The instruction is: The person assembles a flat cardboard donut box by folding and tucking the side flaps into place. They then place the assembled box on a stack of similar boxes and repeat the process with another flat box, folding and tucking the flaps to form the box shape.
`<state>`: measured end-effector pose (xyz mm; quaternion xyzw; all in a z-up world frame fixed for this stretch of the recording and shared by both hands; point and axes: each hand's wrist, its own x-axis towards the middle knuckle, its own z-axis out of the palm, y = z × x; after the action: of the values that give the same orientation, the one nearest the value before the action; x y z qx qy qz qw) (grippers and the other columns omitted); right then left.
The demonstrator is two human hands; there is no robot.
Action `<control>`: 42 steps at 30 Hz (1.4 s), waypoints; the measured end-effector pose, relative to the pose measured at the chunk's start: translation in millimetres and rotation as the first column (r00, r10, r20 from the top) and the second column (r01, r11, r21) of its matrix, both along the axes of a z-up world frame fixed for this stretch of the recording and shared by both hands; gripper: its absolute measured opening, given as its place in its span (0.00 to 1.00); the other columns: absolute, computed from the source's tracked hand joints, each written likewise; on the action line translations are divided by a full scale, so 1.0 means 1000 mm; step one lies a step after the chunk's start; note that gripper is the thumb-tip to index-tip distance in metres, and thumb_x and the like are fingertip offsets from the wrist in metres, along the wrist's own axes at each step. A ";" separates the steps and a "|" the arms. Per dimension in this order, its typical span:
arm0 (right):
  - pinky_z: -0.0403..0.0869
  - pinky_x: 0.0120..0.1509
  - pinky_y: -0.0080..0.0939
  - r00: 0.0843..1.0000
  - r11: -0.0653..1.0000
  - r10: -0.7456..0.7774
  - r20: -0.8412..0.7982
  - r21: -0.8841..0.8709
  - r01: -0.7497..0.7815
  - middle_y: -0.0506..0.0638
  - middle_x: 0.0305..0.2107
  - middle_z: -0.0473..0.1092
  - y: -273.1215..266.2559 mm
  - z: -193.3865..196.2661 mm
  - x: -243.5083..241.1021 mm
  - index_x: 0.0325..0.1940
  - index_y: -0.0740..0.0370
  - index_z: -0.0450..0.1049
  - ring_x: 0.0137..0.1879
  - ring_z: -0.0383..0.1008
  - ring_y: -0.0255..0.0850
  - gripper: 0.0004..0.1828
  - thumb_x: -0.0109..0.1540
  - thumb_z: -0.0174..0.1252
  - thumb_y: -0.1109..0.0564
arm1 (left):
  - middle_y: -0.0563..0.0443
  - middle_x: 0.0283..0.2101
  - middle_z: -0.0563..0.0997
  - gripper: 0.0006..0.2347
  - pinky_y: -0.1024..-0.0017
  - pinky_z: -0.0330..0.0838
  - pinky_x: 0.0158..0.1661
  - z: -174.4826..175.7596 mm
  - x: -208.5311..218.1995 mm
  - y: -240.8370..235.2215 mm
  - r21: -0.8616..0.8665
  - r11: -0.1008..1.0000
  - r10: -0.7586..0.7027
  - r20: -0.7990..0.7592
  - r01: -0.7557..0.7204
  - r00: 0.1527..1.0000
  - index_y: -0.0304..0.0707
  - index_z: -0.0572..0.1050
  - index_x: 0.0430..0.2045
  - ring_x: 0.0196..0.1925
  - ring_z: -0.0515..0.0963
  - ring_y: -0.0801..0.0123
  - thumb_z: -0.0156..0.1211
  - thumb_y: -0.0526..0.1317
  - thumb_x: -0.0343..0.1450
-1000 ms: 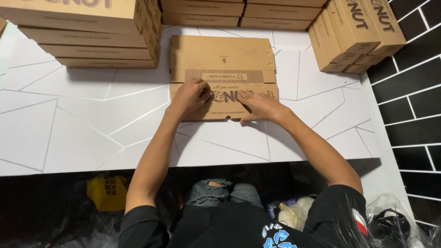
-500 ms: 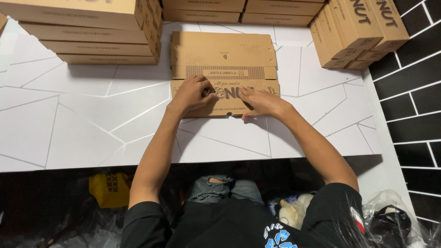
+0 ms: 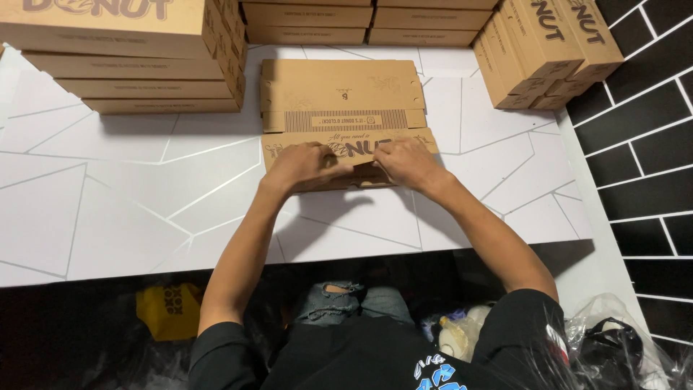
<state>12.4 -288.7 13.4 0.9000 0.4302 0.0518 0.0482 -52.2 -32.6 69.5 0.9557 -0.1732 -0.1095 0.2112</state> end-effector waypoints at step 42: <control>0.76 0.53 0.41 0.939 0.946 -0.318 0.131 0.114 0.304 0.44 0.40 0.74 -0.063 -0.062 0.027 0.52 0.45 0.78 0.50 0.78 0.41 0.29 0.50 0.60 0.70 | 0.42 0.41 0.84 0.18 0.51 0.77 0.44 -0.090 0.078 -0.017 -0.394 0.915 0.170 0.195 -0.082 0.966 0.40 0.76 0.48 0.44 0.85 0.49 0.64 0.51 0.71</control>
<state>39.0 -351.5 -48.7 0.9515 0.2750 0.1299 0.0458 26.0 -49.2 -20.3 0.9114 -0.1518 0.0492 0.3793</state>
